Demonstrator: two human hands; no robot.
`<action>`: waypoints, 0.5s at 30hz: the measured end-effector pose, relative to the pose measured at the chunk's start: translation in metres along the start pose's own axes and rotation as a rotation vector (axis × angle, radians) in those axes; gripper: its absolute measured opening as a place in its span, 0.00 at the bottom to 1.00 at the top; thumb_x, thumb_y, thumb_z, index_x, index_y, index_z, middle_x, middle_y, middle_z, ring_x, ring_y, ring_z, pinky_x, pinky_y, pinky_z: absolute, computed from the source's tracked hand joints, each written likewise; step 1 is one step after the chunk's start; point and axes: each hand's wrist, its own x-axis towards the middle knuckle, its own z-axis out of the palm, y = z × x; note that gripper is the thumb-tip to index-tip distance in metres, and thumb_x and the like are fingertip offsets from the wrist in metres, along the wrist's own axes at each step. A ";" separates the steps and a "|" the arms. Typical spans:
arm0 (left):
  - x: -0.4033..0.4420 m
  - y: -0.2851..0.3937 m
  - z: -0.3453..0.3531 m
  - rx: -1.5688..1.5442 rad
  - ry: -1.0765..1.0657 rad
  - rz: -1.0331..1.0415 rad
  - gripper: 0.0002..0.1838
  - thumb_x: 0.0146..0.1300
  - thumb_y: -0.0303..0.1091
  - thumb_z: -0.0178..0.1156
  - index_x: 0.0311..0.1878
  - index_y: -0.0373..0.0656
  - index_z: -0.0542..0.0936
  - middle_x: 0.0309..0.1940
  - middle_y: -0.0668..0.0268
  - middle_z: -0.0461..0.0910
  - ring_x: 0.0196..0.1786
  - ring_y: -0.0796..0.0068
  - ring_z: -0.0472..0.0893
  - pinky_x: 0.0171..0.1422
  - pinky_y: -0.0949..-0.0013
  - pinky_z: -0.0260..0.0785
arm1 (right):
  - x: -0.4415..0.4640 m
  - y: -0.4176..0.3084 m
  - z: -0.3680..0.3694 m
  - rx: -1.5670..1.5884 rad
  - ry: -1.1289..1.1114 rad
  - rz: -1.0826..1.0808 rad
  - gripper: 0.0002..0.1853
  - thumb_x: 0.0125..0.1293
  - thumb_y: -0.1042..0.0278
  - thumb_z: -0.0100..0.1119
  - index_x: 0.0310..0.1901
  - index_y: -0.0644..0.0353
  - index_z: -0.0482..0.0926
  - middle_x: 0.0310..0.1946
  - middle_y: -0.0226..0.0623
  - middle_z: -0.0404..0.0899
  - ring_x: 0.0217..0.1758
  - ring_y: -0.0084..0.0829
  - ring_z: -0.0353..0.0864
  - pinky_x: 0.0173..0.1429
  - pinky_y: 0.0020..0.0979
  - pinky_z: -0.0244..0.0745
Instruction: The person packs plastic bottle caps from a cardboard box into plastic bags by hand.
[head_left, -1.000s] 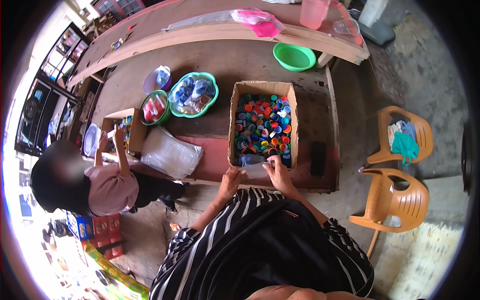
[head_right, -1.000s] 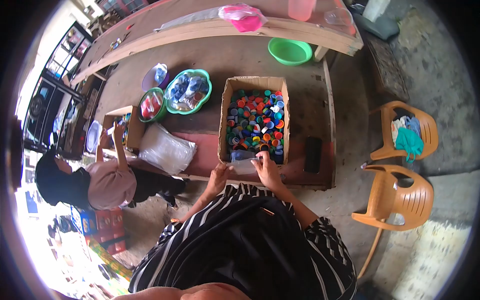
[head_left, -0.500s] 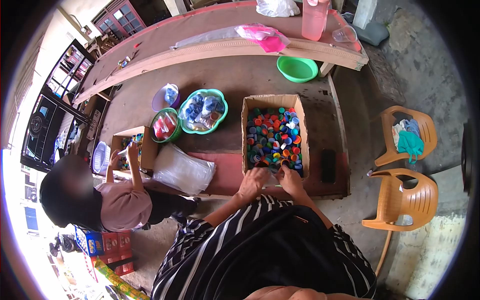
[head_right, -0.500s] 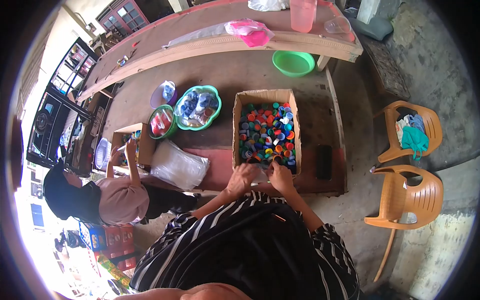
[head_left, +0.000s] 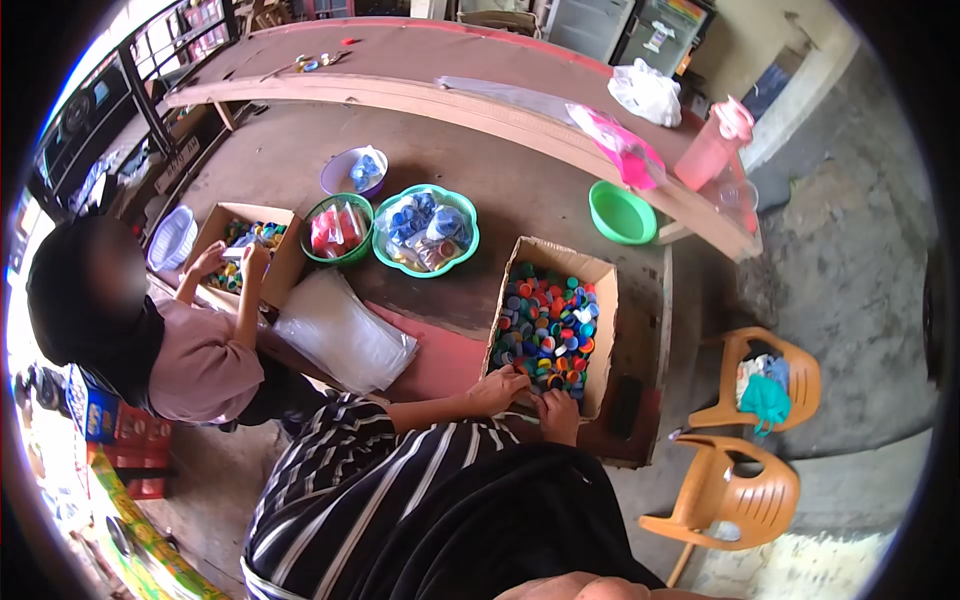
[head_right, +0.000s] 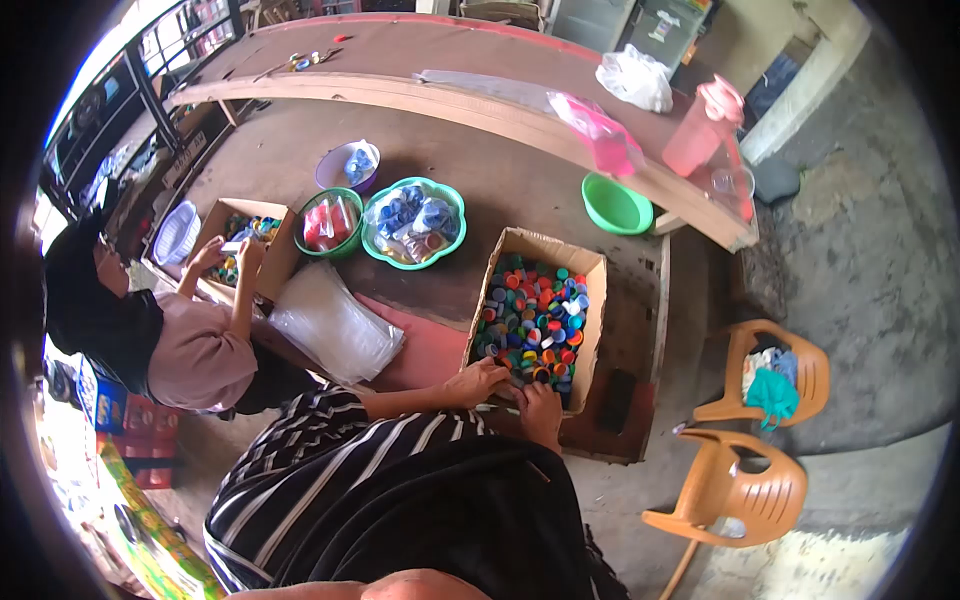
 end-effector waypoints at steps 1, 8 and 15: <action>0.005 0.006 -0.005 -0.006 -0.021 -0.096 0.11 0.66 0.38 0.59 0.45 0.43 0.78 0.37 0.58 0.80 0.48 0.53 0.78 0.52 0.54 0.71 | 0.006 0.002 0.004 -0.015 -0.032 0.037 0.18 0.70 0.52 0.59 0.30 0.58 0.80 0.27 0.42 0.77 0.36 0.51 0.77 0.41 0.51 0.69; 0.025 -0.005 -0.008 0.287 -0.135 0.079 0.19 0.64 0.40 0.58 0.55 0.41 0.77 0.51 0.56 0.78 0.56 0.55 0.78 0.60 0.53 0.70 | 0.028 -0.004 0.007 -0.083 -0.213 0.444 0.20 0.77 0.49 0.44 0.52 0.54 0.80 0.39 0.57 0.83 0.45 0.61 0.82 0.47 0.58 0.73; 0.018 -0.015 -0.001 0.218 -0.102 0.248 0.39 0.59 0.51 0.64 0.70 0.40 0.69 0.66 0.58 0.72 0.63 0.58 0.75 0.71 0.53 0.62 | 0.026 0.062 0.049 0.219 -0.183 0.346 0.18 0.77 0.57 0.46 0.54 0.62 0.78 0.43 0.61 0.82 0.50 0.60 0.81 0.51 0.52 0.74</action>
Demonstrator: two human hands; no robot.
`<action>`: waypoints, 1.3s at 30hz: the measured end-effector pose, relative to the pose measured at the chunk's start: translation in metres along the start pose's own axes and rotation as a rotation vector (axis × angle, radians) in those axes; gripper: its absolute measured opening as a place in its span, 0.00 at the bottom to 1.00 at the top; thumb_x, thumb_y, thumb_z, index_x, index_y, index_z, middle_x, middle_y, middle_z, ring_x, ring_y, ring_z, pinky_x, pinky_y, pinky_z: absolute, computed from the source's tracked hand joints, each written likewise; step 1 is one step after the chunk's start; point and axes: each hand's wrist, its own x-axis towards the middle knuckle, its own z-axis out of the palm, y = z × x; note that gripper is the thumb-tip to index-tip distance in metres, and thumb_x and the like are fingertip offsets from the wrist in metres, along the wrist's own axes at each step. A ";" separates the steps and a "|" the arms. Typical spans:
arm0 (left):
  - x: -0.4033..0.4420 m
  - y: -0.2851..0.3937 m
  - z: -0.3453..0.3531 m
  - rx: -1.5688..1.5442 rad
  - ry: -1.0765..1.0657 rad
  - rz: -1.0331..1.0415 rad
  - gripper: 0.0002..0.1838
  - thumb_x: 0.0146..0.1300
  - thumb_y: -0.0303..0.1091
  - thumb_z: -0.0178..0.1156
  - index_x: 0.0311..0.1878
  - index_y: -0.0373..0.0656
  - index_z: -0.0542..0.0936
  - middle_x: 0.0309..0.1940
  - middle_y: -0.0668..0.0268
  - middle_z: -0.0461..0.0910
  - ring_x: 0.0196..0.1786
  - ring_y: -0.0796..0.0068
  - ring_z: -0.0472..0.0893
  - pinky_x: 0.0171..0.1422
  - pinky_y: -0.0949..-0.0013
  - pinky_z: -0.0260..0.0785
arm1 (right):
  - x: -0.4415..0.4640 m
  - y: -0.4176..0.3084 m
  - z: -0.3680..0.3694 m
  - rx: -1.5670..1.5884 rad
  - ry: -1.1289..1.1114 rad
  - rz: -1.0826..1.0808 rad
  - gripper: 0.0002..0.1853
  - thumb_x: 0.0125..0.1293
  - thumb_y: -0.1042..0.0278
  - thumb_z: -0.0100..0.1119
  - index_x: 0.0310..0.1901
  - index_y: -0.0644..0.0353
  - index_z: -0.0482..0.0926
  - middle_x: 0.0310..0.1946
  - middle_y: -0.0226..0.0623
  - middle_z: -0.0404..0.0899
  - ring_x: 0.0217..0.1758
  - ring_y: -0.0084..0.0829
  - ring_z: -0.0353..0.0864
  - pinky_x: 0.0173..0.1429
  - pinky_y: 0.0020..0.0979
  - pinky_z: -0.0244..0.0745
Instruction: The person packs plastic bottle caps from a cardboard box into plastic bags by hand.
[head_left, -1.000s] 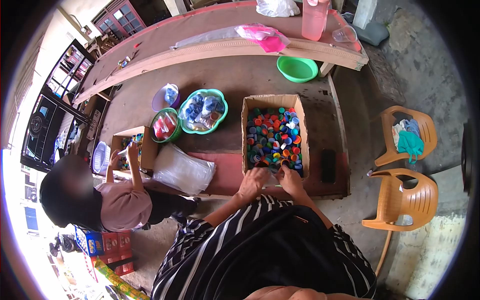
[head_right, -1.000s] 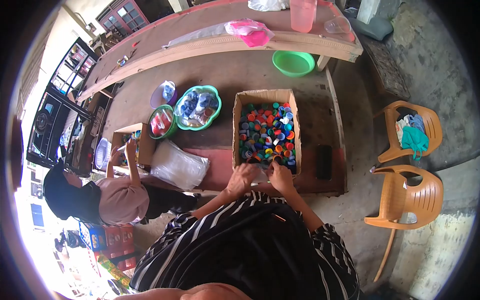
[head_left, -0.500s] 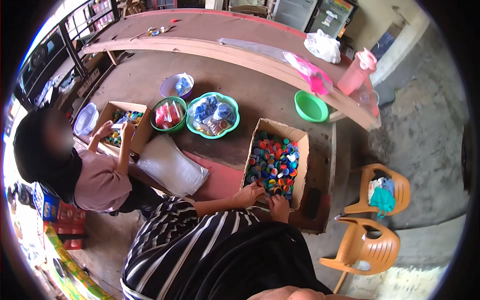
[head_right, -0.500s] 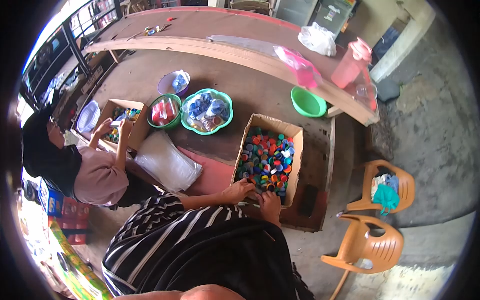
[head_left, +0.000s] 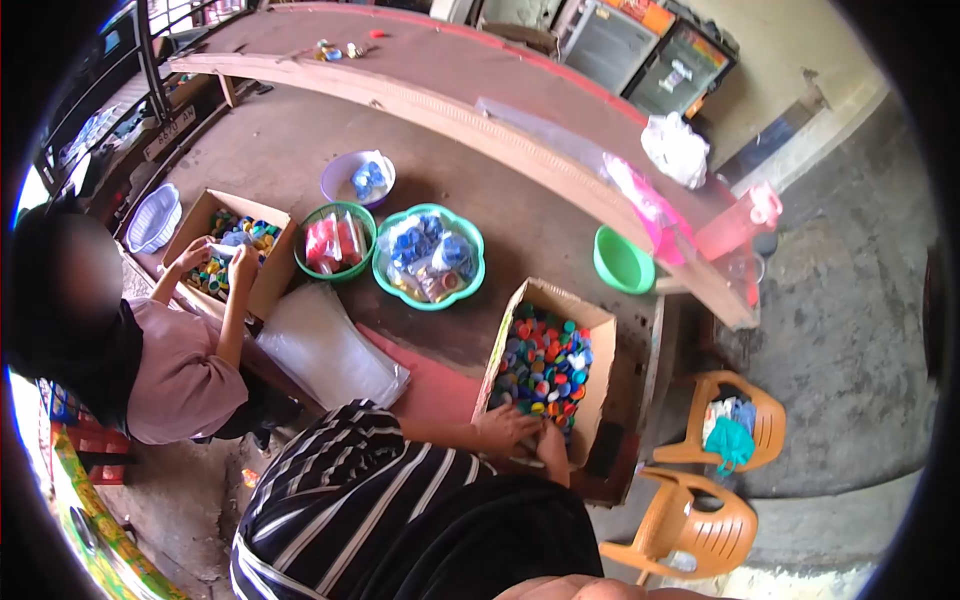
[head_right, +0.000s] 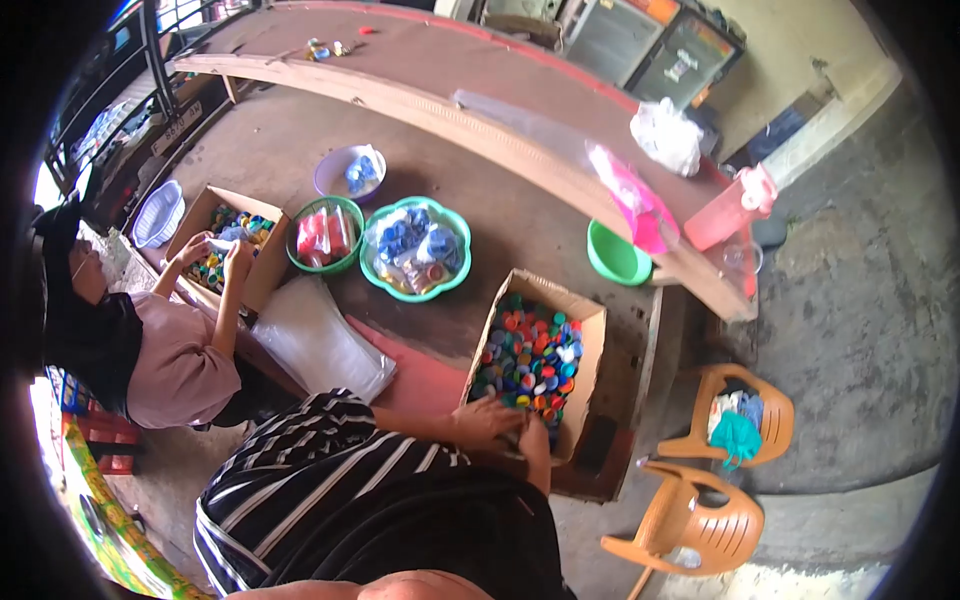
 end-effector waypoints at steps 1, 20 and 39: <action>0.005 0.003 -0.003 -0.076 -0.088 -0.140 0.41 0.56 0.50 0.68 0.70 0.42 0.68 0.63 0.58 0.73 0.62 0.56 0.76 0.71 0.52 0.63 | -0.002 -0.003 -0.007 0.047 -0.037 0.079 0.18 0.76 0.57 0.48 0.51 0.65 0.79 0.41 0.61 0.82 0.48 0.58 0.82 0.50 0.49 0.74; -0.016 -0.159 -0.169 -0.297 0.641 -0.756 0.20 0.61 0.45 0.70 0.42 0.34 0.83 0.29 0.49 0.81 0.34 0.50 0.81 0.40 0.52 0.73 | -0.006 -0.031 -0.021 0.567 0.364 0.329 0.16 0.77 0.58 0.55 0.49 0.66 0.79 0.32 0.34 0.81 0.29 0.22 0.79 0.35 0.24 0.76; -0.054 -0.243 -0.124 0.298 0.499 -0.866 0.32 0.69 0.50 0.56 0.74 0.51 0.67 0.76 0.57 0.61 0.80 0.51 0.55 0.80 0.38 0.42 | -0.001 -0.024 -0.015 0.331 0.308 0.260 0.09 0.72 0.70 0.60 0.45 0.66 0.81 0.32 0.36 0.82 0.31 0.25 0.84 0.37 0.27 0.81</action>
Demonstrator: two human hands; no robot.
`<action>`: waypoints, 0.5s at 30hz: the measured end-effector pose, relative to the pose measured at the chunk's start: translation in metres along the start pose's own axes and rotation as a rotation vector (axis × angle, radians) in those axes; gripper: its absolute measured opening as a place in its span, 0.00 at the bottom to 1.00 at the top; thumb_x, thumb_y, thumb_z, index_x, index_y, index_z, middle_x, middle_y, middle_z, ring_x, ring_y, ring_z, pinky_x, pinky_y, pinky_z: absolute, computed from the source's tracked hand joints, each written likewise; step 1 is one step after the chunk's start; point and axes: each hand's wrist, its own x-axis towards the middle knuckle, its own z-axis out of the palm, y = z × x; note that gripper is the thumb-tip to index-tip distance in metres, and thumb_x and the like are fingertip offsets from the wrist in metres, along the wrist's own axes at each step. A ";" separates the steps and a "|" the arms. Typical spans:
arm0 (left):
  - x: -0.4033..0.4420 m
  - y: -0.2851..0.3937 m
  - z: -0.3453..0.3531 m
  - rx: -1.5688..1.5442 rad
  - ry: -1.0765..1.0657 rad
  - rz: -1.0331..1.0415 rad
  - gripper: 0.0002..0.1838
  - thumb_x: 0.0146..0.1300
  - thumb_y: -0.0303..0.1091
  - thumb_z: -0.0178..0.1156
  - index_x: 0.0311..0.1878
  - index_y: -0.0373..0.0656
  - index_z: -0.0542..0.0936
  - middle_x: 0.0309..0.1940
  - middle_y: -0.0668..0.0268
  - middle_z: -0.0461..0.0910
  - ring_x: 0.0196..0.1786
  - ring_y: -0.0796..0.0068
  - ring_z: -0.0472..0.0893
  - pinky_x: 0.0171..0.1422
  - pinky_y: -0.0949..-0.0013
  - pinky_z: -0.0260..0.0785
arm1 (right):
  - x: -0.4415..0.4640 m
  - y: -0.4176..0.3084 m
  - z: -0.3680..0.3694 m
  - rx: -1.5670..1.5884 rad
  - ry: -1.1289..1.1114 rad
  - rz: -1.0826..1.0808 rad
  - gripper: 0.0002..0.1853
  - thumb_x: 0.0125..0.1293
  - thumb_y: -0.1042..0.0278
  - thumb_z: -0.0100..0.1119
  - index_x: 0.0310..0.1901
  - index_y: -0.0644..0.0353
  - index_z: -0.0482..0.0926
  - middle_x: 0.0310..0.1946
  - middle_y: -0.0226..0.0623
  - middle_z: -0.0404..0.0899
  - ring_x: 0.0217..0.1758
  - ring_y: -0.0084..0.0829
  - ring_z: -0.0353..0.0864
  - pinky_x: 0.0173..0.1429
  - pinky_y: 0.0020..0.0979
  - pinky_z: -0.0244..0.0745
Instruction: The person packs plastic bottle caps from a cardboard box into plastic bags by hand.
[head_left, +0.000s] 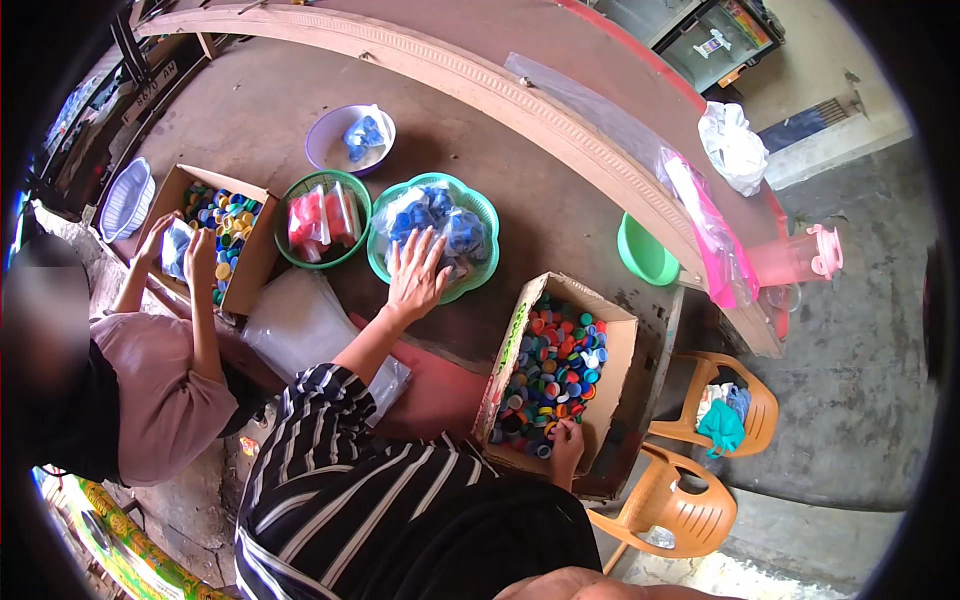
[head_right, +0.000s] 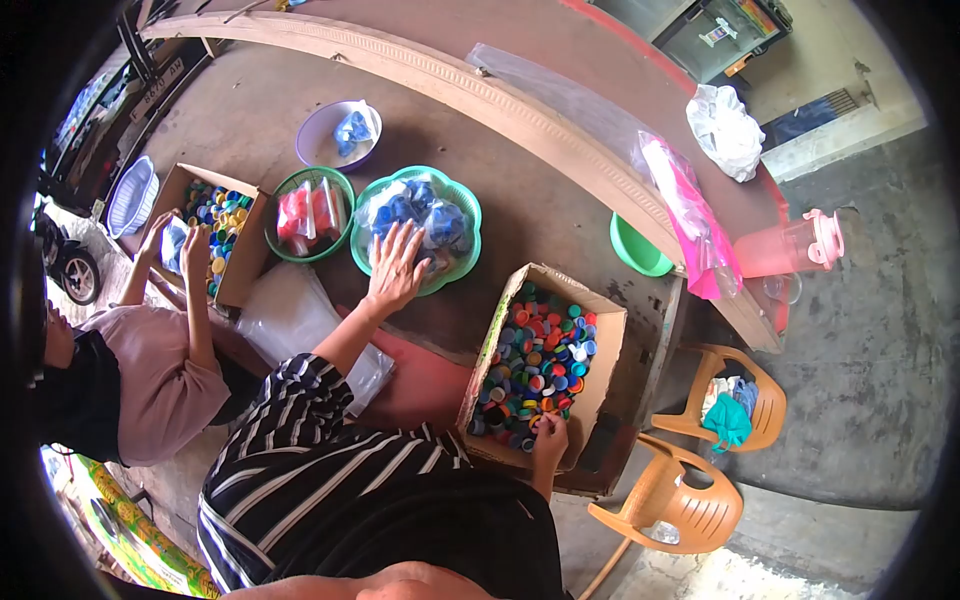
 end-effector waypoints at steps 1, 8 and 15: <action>0.001 -0.001 -0.001 -0.022 0.009 0.005 0.33 0.69 0.50 0.56 0.75 0.51 0.66 0.77 0.58 0.60 0.80 0.52 0.55 0.80 0.37 0.43 | -0.001 -0.002 0.001 0.003 0.003 0.003 0.08 0.71 0.70 0.60 0.46 0.66 0.81 0.32 0.36 0.83 0.31 0.25 0.84 0.37 0.27 0.81; 0.010 -0.006 0.005 0.092 0.006 0.032 0.36 0.68 0.51 0.57 0.76 0.53 0.63 0.77 0.59 0.60 0.81 0.54 0.54 0.79 0.36 0.44 | -0.004 -0.006 0.003 -0.030 0.009 0.024 0.09 0.71 0.70 0.59 0.46 0.65 0.81 0.30 0.35 0.83 0.31 0.25 0.84 0.38 0.27 0.79; 0.006 -0.006 0.004 0.184 0.045 0.037 0.36 0.70 0.55 0.53 0.78 0.56 0.60 0.80 0.60 0.52 0.83 0.54 0.48 0.79 0.30 0.33 | -0.006 -0.011 0.003 -0.066 0.052 -0.033 0.09 0.71 0.68 0.59 0.45 0.65 0.81 0.28 0.37 0.83 0.31 0.26 0.84 0.39 0.30 0.79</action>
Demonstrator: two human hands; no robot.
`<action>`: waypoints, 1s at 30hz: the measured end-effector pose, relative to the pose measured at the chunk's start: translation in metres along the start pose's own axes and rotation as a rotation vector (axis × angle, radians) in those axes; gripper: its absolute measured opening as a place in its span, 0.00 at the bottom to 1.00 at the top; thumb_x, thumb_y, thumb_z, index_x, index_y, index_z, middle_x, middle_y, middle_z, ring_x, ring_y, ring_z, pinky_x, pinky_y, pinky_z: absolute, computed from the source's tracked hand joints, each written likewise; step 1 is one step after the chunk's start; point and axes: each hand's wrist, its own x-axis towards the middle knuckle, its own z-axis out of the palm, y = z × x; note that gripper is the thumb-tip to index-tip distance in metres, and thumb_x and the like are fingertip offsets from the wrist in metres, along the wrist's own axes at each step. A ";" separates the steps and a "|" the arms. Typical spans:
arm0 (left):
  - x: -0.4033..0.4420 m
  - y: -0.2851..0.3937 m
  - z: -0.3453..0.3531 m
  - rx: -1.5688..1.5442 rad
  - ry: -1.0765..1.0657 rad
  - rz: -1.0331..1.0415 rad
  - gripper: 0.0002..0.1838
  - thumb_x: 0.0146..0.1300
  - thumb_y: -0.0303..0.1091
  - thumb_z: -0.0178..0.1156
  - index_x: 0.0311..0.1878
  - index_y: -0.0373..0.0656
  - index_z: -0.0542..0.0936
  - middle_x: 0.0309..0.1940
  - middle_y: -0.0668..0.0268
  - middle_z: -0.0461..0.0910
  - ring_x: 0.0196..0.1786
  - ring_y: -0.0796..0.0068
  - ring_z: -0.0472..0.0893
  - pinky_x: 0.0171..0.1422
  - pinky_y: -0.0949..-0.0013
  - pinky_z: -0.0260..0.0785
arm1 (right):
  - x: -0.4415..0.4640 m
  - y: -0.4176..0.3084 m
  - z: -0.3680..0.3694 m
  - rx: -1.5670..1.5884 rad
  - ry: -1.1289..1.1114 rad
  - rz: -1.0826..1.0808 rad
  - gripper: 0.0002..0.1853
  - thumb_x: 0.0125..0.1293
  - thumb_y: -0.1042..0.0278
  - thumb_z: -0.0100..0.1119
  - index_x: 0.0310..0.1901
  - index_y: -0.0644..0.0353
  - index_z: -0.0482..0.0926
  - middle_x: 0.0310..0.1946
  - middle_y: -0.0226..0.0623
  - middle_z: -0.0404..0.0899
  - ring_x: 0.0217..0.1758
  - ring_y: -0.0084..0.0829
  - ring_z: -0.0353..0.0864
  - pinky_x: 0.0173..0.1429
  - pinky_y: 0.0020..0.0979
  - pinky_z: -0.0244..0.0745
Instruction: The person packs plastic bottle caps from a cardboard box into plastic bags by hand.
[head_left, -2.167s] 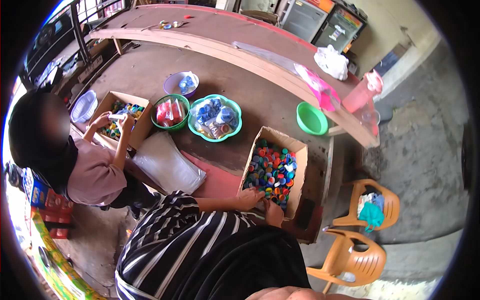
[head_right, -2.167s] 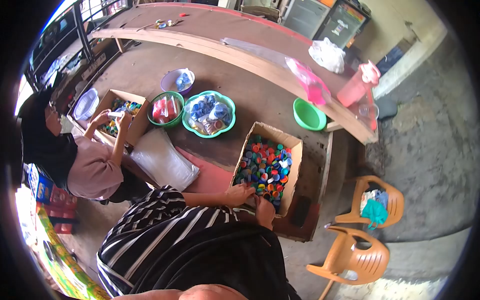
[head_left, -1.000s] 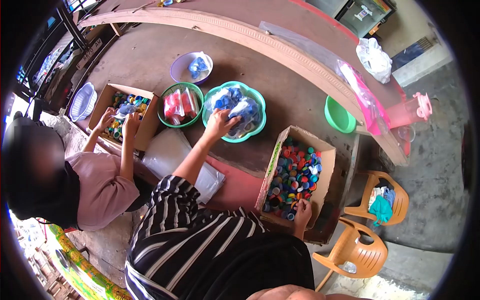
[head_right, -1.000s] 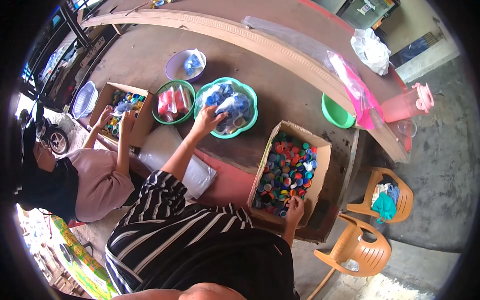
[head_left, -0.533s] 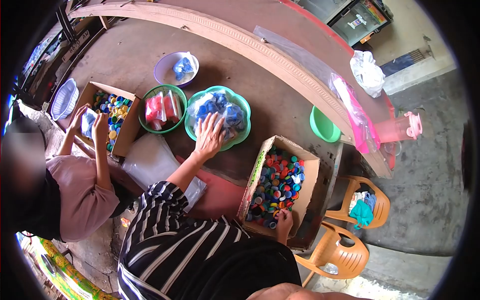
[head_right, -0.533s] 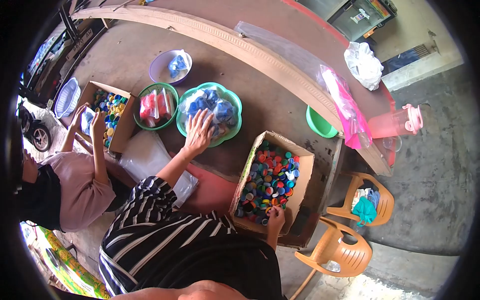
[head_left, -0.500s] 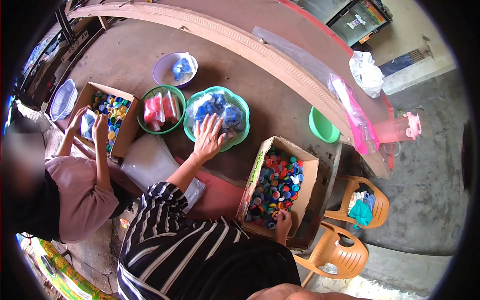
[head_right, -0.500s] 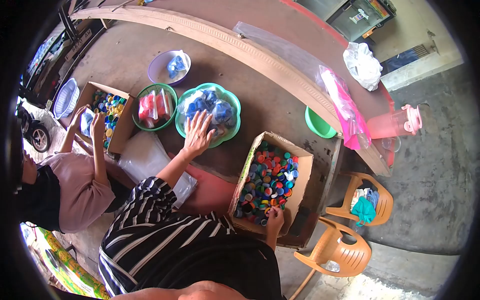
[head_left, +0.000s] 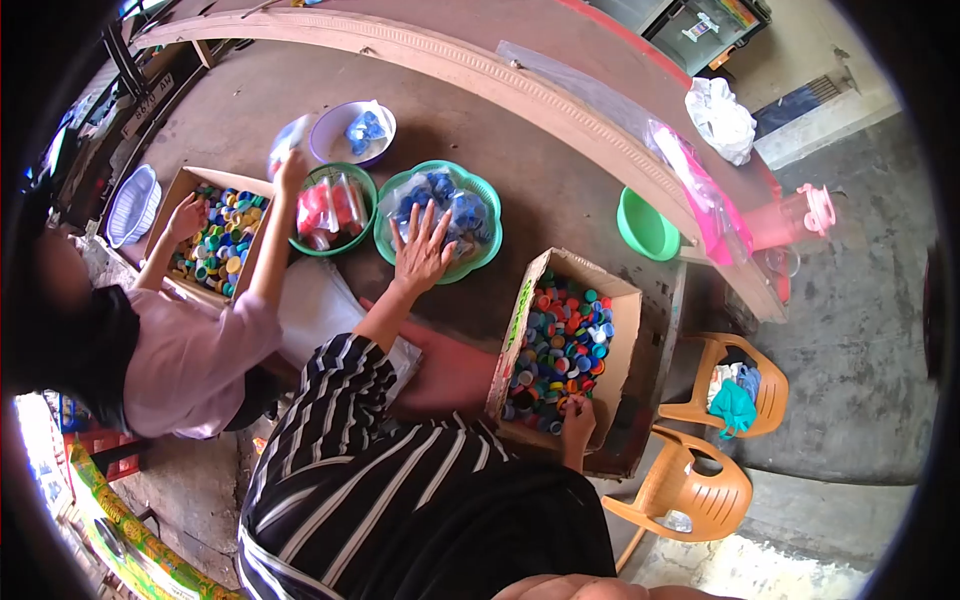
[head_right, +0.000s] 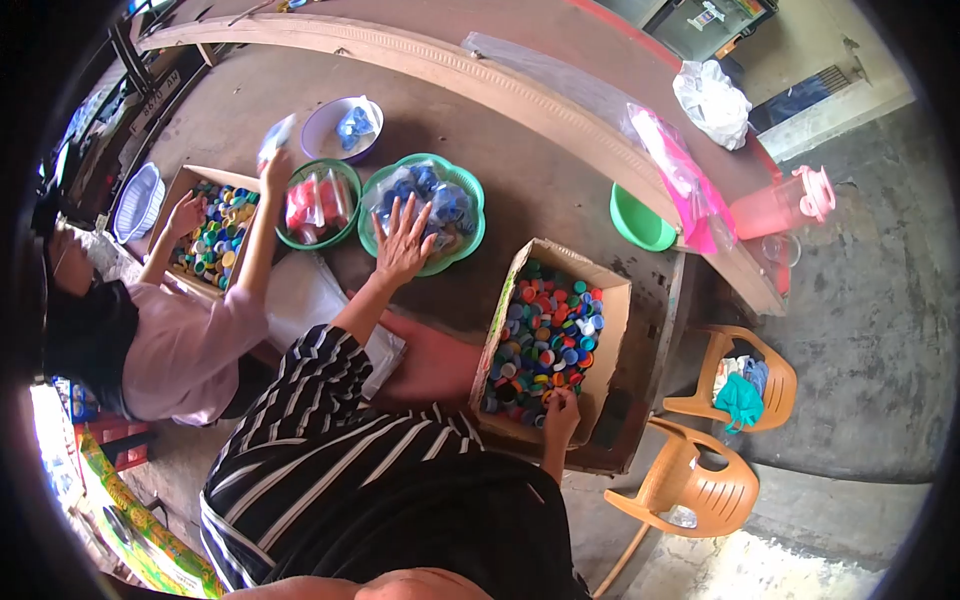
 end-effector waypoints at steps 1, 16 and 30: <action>-0.002 0.001 -0.005 -0.037 0.045 -0.001 0.38 0.71 0.58 0.51 0.79 0.56 0.57 0.82 0.60 0.48 0.84 0.53 0.43 0.77 0.26 0.28 | 0.001 0.005 0.002 0.010 0.008 0.011 0.09 0.71 0.67 0.59 0.45 0.65 0.81 0.29 0.37 0.84 0.30 0.27 0.84 0.39 0.31 0.79; -0.249 -0.060 -0.073 0.089 -0.316 -0.501 0.38 0.70 0.51 0.55 0.79 0.47 0.57 0.82 0.63 0.45 0.83 0.51 0.43 0.74 0.21 0.37 | -0.012 -0.006 0.003 -0.095 0.007 -0.258 0.07 0.71 0.70 0.60 0.45 0.62 0.80 0.30 0.39 0.83 0.31 0.31 0.84 0.38 0.33 0.78; -0.217 -0.059 -0.105 -0.135 -0.162 -0.500 0.26 0.80 0.47 0.37 0.74 0.51 0.69 0.75 0.68 0.65 0.80 0.52 0.55 0.74 0.20 0.33 | -0.012 -0.010 0.003 -0.111 -0.030 -0.323 0.06 0.69 0.71 0.61 0.44 0.63 0.80 0.31 0.41 0.83 0.31 0.32 0.84 0.38 0.33 0.77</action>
